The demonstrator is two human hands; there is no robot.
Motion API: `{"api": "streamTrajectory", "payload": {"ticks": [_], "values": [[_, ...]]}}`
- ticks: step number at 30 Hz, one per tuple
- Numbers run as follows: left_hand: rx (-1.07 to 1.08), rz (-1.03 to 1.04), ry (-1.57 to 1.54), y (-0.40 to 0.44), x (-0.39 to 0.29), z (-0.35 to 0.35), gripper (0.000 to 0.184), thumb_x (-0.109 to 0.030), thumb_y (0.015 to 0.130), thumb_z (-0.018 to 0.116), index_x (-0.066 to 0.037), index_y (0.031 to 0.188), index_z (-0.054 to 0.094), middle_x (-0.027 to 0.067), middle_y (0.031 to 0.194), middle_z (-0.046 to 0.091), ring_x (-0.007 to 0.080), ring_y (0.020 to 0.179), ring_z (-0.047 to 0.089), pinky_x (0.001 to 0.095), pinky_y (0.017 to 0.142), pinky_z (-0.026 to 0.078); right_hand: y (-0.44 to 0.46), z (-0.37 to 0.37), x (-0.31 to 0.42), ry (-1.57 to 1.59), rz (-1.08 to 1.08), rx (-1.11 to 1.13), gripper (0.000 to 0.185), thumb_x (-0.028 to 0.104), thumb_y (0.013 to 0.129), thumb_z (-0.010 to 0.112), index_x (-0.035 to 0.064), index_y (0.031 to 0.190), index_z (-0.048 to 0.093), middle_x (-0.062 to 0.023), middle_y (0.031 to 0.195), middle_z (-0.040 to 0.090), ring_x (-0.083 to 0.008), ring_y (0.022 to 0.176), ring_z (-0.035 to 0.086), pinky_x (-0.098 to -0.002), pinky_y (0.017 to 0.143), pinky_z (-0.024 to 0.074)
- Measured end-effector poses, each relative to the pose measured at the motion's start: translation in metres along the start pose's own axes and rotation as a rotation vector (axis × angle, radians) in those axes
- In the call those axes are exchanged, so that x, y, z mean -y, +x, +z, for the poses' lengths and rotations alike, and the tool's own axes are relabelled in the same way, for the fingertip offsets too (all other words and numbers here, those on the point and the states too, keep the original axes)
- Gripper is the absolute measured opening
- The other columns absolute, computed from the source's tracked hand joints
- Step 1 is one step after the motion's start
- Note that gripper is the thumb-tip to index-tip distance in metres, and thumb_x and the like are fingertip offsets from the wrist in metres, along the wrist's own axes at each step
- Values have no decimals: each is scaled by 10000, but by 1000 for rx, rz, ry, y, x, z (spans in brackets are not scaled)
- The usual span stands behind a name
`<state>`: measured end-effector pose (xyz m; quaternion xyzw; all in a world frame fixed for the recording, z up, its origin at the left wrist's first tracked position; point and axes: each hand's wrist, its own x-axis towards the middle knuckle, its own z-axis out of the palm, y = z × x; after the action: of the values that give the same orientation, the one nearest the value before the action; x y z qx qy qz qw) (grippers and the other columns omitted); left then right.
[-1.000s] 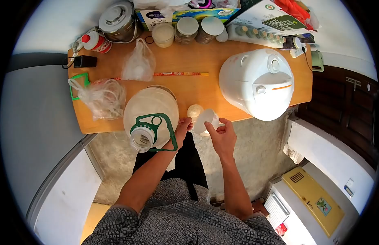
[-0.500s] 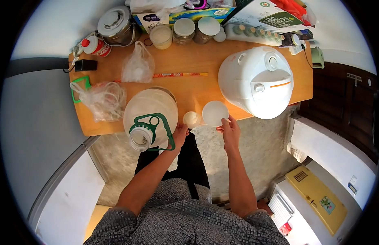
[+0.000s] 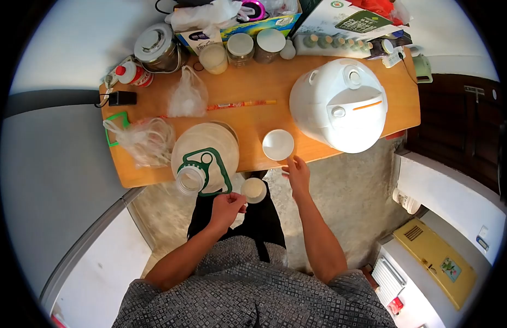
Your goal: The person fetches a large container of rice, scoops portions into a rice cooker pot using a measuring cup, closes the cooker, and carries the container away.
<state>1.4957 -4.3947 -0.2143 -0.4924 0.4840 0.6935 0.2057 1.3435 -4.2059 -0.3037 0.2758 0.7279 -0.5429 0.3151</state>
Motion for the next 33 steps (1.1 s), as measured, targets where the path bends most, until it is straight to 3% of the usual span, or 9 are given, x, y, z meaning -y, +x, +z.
{"api": "streamTrajectory", "payload": {"ticks": [2,3,5,9,11,12,21,31,33], "values": [[37,-12,18,-15,-6,-4,169,-128,882,697,18,877,612,75,787,647,130,674,633,275,652,553,-34,-11,-1,74,-49,72,487,191,954,610,-16,1378,488,-119,1204,613,-211,1050,629,-318,850,544],[37,-8,18,-22,-12,-6,169,-128,882,697,18,877,612,75,787,647,130,674,633,275,652,553,-53,-14,4,74,-53,73,487,191,954,610,-16,1378,488,-119,1204,613,-211,1050,629,-318,850,544],[107,-11,-36,-40,-20,-10,152,-112,883,702,11,879,611,70,790,649,124,677,632,270,645,550,-99,-23,14,134,-257,392,565,175,908,669,-1,1403,464,-128,1371,536,-257,1230,545,-376,997,475],[206,6,-62,-71,-50,-18,157,-112,891,698,8,906,599,72,803,654,126,681,637,261,641,546,-166,-18,50,110,-408,557,726,179,815,769,22,1438,430,-117,1479,458,-265,1345,452,-416,1092,386],[241,28,-62,-85,-66,-24,183,-122,887,707,27,887,600,83,807,667,124,673,644,259,621,550,-193,-13,78,-222,-574,609,888,198,727,852,44,1470,392,-112,1508,432,-249,1357,447,-420,1111,362],[265,22,-56,-92,-74,-26,181,-122,889,705,27,888,601,85,816,668,129,678,646,262,632,550,-200,-8,80,-246,-619,575,955,244,669,901,55,1462,404,-108,1486,459,-243,1333,474,-400,1100,377],[420,144,-37,-140,-124,-67,179,-128,912,687,31,946,612,93,857,670,147,729,654,286,687,548,-254,29,122,-459,-1024,264,864,252,655,918,17,1365,485,-139,1315,600,-266,1200,591,-381,1004,479],[448,241,-407,-139,-121,-100,214,-145,997,569,37,1102,608,115,1031,676,180,920,668,328,865,552,-270,83,149,-462,-1063,145,801,226,674,900,-19,1332,512,-172,1233,626,-271,1129,630,-364,932,510],[446,256,-414,-139,-123,-102,232,-139,997,566,45,1134,603,126,1059,676,192,944,671,334,885,551,-267,91,147,-471,-1098,76,766,259,705,864,17,1336,504,-172,1126,635,-308,1024,634,-389,852,521]]}}
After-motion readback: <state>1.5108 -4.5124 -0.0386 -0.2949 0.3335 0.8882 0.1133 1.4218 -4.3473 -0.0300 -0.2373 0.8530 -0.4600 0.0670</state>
